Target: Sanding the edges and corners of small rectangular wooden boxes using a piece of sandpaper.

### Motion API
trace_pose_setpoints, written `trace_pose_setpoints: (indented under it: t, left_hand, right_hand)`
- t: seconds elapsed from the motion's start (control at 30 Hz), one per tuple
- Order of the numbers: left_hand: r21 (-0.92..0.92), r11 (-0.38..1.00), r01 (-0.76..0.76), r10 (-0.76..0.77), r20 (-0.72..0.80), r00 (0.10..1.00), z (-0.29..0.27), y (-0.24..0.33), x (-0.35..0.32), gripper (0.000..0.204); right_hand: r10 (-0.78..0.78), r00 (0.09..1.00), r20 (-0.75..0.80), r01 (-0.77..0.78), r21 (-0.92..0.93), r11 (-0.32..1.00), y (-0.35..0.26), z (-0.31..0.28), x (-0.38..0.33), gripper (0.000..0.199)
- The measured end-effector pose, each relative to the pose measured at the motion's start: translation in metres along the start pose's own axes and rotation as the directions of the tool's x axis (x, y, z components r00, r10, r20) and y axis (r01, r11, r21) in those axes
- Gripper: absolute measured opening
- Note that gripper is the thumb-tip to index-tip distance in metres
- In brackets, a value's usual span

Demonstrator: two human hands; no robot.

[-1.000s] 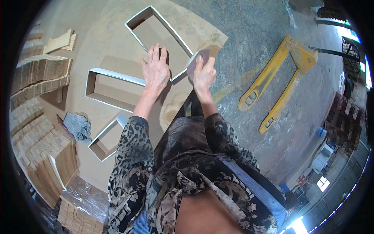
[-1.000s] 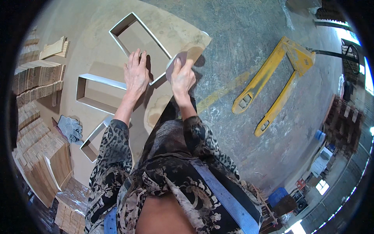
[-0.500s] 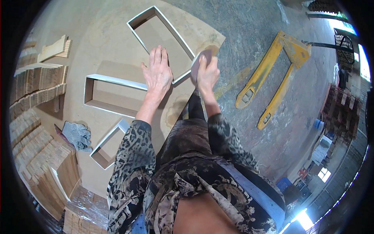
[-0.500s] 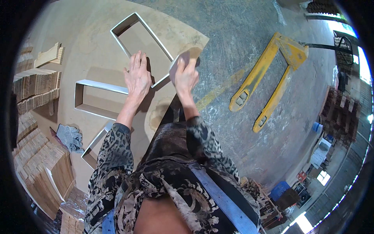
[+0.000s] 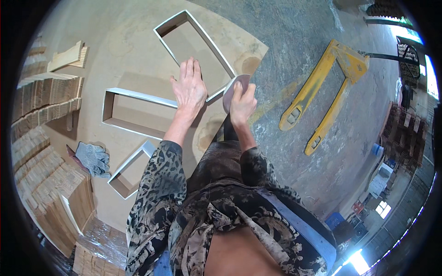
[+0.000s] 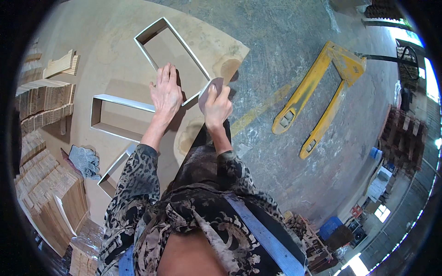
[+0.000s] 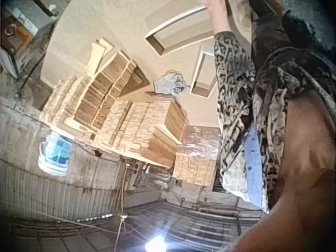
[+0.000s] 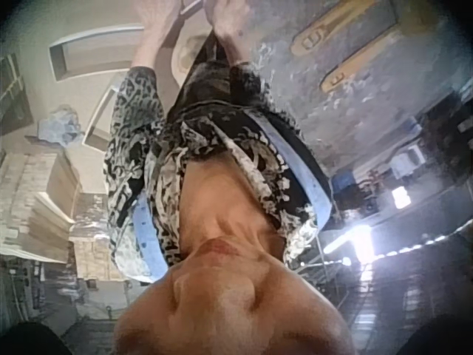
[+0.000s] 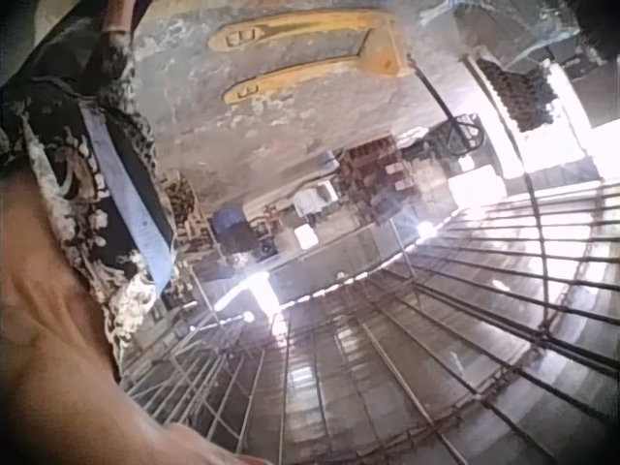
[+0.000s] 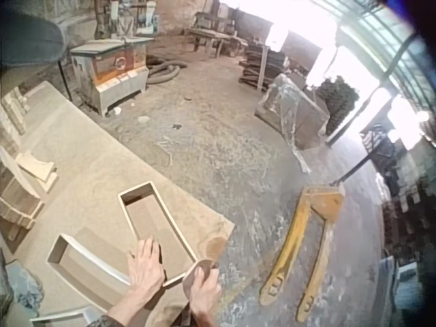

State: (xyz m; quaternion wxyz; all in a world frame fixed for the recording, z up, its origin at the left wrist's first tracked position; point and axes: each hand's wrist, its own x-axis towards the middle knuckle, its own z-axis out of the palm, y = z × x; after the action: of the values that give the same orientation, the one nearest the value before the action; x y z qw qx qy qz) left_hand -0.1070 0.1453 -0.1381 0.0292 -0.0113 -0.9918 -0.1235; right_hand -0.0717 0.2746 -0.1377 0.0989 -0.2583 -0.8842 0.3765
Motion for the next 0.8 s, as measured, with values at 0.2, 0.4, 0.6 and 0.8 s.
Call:
trace_pose_setpoints:
  t: [0.2,0.4,0.6,0.8]
  left_hand:
    - [0.008,1.000,-0.003,0.003,-0.036,0.999,0.000,0.001,-0.001,0.042]
    - [0.000,1.000,-0.012,0.012,-0.002,1.000,-0.002,0.001,0.001,0.042]
    - [0.014,1.000,-0.001,0.001,-0.005,1.000,-0.001,0.000,0.001,0.042]
    - [0.002,1.000,-0.013,0.013,0.000,1.000,-0.002,0.001,0.001,0.042]
  right_hand:
    - [0.112,0.993,0.047,-0.111,-0.014,0.994,-0.010,0.003,0.023,0.030]
    - [0.078,0.996,0.044,-0.079,0.031,0.996,-0.010,0.006,0.032,0.028]
    - [0.028,1.000,-0.010,-0.027,0.061,0.998,0.000,0.004,0.004,0.029]
    - [0.075,0.997,-0.011,-0.075,0.020,0.997,-0.006,0.000,0.014,0.030]
